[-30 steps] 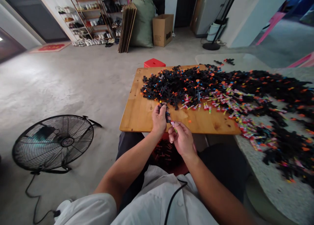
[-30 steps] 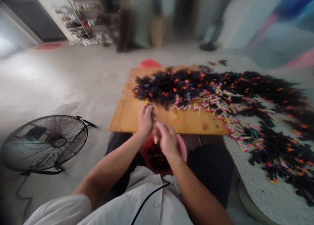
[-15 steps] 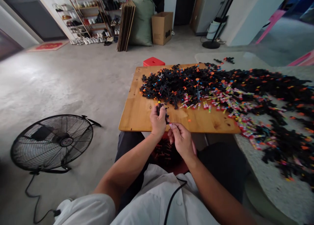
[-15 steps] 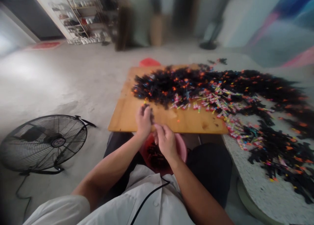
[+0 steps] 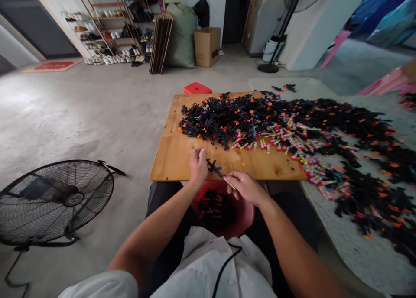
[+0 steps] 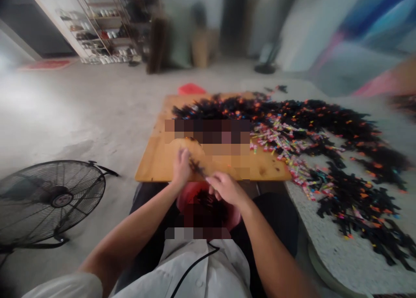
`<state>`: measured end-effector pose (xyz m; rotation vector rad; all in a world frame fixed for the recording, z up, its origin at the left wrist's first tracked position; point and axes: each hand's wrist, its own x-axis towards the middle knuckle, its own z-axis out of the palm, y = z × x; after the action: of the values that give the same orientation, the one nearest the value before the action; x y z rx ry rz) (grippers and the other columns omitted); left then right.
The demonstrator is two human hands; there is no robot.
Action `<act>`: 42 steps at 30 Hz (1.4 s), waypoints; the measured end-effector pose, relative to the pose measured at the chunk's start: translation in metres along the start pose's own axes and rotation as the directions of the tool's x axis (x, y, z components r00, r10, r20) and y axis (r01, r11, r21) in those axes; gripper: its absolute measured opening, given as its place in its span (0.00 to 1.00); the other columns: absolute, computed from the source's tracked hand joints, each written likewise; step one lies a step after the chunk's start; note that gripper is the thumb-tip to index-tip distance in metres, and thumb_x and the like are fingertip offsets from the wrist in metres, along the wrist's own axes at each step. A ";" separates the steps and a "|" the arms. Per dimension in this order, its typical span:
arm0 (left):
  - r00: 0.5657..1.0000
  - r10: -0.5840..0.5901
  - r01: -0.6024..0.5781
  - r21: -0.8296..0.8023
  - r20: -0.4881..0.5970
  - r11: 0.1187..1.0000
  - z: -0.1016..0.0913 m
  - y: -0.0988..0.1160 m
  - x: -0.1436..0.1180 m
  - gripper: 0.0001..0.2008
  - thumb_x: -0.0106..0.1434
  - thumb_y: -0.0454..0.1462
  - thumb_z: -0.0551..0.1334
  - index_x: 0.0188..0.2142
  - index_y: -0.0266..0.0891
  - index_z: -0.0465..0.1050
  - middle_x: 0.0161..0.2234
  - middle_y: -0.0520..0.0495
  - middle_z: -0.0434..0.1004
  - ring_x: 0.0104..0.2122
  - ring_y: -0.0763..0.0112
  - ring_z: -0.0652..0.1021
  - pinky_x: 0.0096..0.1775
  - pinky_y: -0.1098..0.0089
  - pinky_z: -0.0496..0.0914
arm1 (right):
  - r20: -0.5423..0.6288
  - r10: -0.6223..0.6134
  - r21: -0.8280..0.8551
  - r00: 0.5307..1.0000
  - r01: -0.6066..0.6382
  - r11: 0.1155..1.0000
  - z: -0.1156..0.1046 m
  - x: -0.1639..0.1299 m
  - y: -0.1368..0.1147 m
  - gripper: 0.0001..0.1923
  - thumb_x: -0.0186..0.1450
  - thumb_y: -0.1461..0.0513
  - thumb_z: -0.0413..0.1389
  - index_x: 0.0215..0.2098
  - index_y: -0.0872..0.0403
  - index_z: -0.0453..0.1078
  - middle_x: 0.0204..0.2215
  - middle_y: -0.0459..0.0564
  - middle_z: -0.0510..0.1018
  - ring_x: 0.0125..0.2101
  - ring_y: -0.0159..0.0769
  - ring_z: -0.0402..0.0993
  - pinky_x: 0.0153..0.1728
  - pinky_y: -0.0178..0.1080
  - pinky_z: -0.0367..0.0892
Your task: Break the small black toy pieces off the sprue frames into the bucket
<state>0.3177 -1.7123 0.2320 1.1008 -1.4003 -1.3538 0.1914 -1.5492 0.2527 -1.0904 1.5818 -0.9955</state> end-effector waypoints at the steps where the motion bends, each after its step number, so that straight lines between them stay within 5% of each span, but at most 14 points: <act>1: 0.999 0.039 -0.037 0.082 -0.015 0.996 -0.006 -0.001 0.012 0.10 0.72 0.44 0.56 0.41 0.40 0.71 0.36 0.48 0.77 0.37 0.67 0.77 0.40 0.69 0.72 | 0.068 0.035 -0.066 0.997 -0.031 0.997 -0.012 -0.004 0.001 0.18 0.73 0.47 0.54 0.37 0.52 0.71 0.27 0.45 0.80 0.18 0.29 0.70 0.21 0.33 0.63; 3: 0.993 0.117 -0.116 0.290 0.016 0.950 -0.013 -0.001 0.035 0.07 0.70 0.39 0.59 0.42 0.40 0.74 0.38 0.46 0.79 0.39 0.65 0.78 0.45 0.66 0.72 | 0.193 0.110 -0.216 0.975 -0.067 0.974 -0.031 -0.009 0.003 0.16 0.72 0.49 0.56 0.38 0.53 0.74 0.29 0.47 0.82 0.23 0.32 0.75 0.25 0.34 0.66; 5: 0.974 0.183 -0.226 0.497 0.135 0.838 -0.013 -0.001 0.054 0.08 0.67 0.35 0.61 0.45 0.41 0.76 0.44 0.44 0.80 0.45 0.61 0.79 0.50 0.63 0.72 | 0.188 0.136 -0.373 0.973 -0.057 0.926 -0.047 -0.006 0.004 0.15 0.72 0.51 0.55 0.37 0.53 0.76 0.28 0.47 0.82 0.26 0.35 0.78 0.29 0.34 0.67; 8: 0.893 0.269 -0.447 0.648 0.360 0.616 0.005 0.001 0.070 0.18 0.67 0.34 0.62 0.56 0.44 0.76 0.58 0.41 0.75 0.57 0.56 0.75 0.58 0.59 0.70 | -0.137 0.018 -0.565 0.990 -0.093 0.820 -0.069 0.019 -0.001 0.15 0.73 0.54 0.52 0.37 0.53 0.77 0.30 0.50 0.83 0.31 0.37 0.79 0.34 0.36 0.67; 11: 0.830 0.284 -0.556 0.679 0.479 0.480 0.029 0.009 0.078 0.27 0.69 0.37 0.62 0.67 0.42 0.68 0.65 0.37 0.69 0.62 0.51 0.70 0.63 0.55 0.66 | -0.509 -0.098 -0.652 0.855 -0.308 0.692 -0.089 0.060 -0.010 0.14 0.75 0.58 0.50 0.45 0.54 0.78 0.41 0.56 0.85 0.42 0.43 0.81 0.42 0.39 0.68; 15: 0.899 0.154 -0.418 0.695 0.410 0.585 0.049 0.018 0.086 0.29 0.70 0.40 0.64 0.67 0.34 0.66 0.64 0.30 0.70 0.61 0.49 0.73 0.62 0.55 0.67 | -0.662 -0.081 -0.645 0.745 -0.511 0.569 -0.102 0.101 -0.018 0.17 0.74 0.58 0.51 0.53 0.59 0.77 0.50 0.67 0.82 0.51 0.50 0.80 0.50 0.43 0.69; 20: 0.945 0.093 -0.209 0.359 0.314 0.910 0.044 0.015 0.090 0.16 0.56 0.31 0.73 0.45 0.38 0.79 0.43 0.41 0.83 0.44 0.57 0.81 0.50 0.62 0.73 | -0.671 -0.116 -0.658 0.732 -0.516 0.548 -0.104 0.109 -0.017 0.17 0.73 0.61 0.54 0.51 0.63 0.78 0.51 0.72 0.81 0.51 0.53 0.80 0.50 0.44 0.69; 23: 0.945 -0.037 0.016 0.067 0.326 0.998 0.033 0.012 0.081 0.09 0.54 0.34 0.75 0.31 0.39 0.77 0.28 0.50 0.78 0.30 0.68 0.77 0.36 0.70 0.71 | -0.666 -0.095 -0.625 0.740 -0.484 0.612 -0.101 0.097 -0.009 0.14 0.72 0.61 0.53 0.45 0.61 0.79 0.45 0.71 0.83 0.47 0.53 0.81 0.47 0.45 0.69; 27: 0.869 -0.232 0.400 -0.345 0.438 0.849 0.019 0.013 0.060 0.16 0.54 0.43 0.77 0.31 0.37 0.75 0.26 0.52 0.74 0.24 0.76 0.73 0.26 0.76 0.65 | -0.666 -0.100 -0.408 0.739 -0.249 0.878 -0.071 0.072 0.008 0.12 0.70 0.56 0.56 0.42 0.56 0.76 0.37 0.60 0.83 0.37 0.46 0.79 0.37 0.42 0.71; 30: 0.788 -0.297 0.555 -0.414 0.539 0.722 0.016 0.017 0.040 0.20 0.53 0.47 0.78 0.32 0.37 0.74 0.23 0.57 0.66 0.18 0.82 0.64 0.19 0.78 0.54 | -0.558 -0.059 -0.026 0.828 0.053 0.998 -0.031 0.052 0.014 0.18 0.68 0.47 0.58 0.43 0.53 0.73 0.31 0.51 0.80 0.27 0.39 0.74 0.26 0.38 0.68; 32: 0.758 -0.306 0.589 -0.404 0.576 0.700 0.017 0.021 0.028 0.22 0.53 0.49 0.79 0.33 0.37 0.74 0.21 0.60 0.59 0.16 0.84 0.58 0.17 0.78 0.47 | -0.507 -0.086 0.125 0.857 0.172 0.977 -0.008 0.042 0.011 0.19 0.66 0.45 0.61 0.42 0.52 0.73 0.29 0.47 0.78 0.27 0.36 0.73 0.26 0.36 0.68; 35: 0.746 -0.272 0.591 -0.417 0.607 0.691 0.019 0.027 0.014 0.24 0.53 0.51 0.78 0.37 0.37 0.76 0.21 0.62 0.55 0.15 0.85 0.55 0.16 0.79 0.45 | -0.562 -0.128 0.175 0.818 0.268 0.947 0.012 0.035 0.000 0.19 0.63 0.46 0.65 0.39 0.52 0.74 0.27 0.44 0.75 0.26 0.32 0.69 0.27 0.34 0.67; 39: 0.740 -0.223 0.572 -0.420 0.635 0.705 0.021 0.034 0.001 0.24 0.54 0.50 0.78 0.41 0.37 0.77 0.22 0.61 0.58 0.15 0.86 0.54 0.16 0.79 0.45 | -0.561 -0.043 0.410 0.827 0.322 0.853 0.019 0.033 -0.012 0.16 0.63 0.48 0.64 0.35 0.50 0.69 0.19 0.36 0.65 0.16 0.26 0.55 0.17 0.32 0.57; 42: 0.761 -0.190 0.532 -0.428 0.620 0.731 0.024 0.037 -0.007 0.24 0.54 0.49 0.79 0.38 0.37 0.75 0.21 0.61 0.58 0.15 0.86 0.53 0.16 0.78 0.45 | -0.524 -0.056 0.471 0.850 0.344 0.812 0.021 0.030 -0.016 0.14 0.62 0.51 0.64 0.33 0.49 0.66 0.18 0.35 0.64 0.16 0.27 0.58 0.18 0.33 0.62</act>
<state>0.2948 -1.6996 0.2681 0.6024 -0.9927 -2.3559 0.2103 -1.5845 0.2555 -0.6266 1.4128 -1.8654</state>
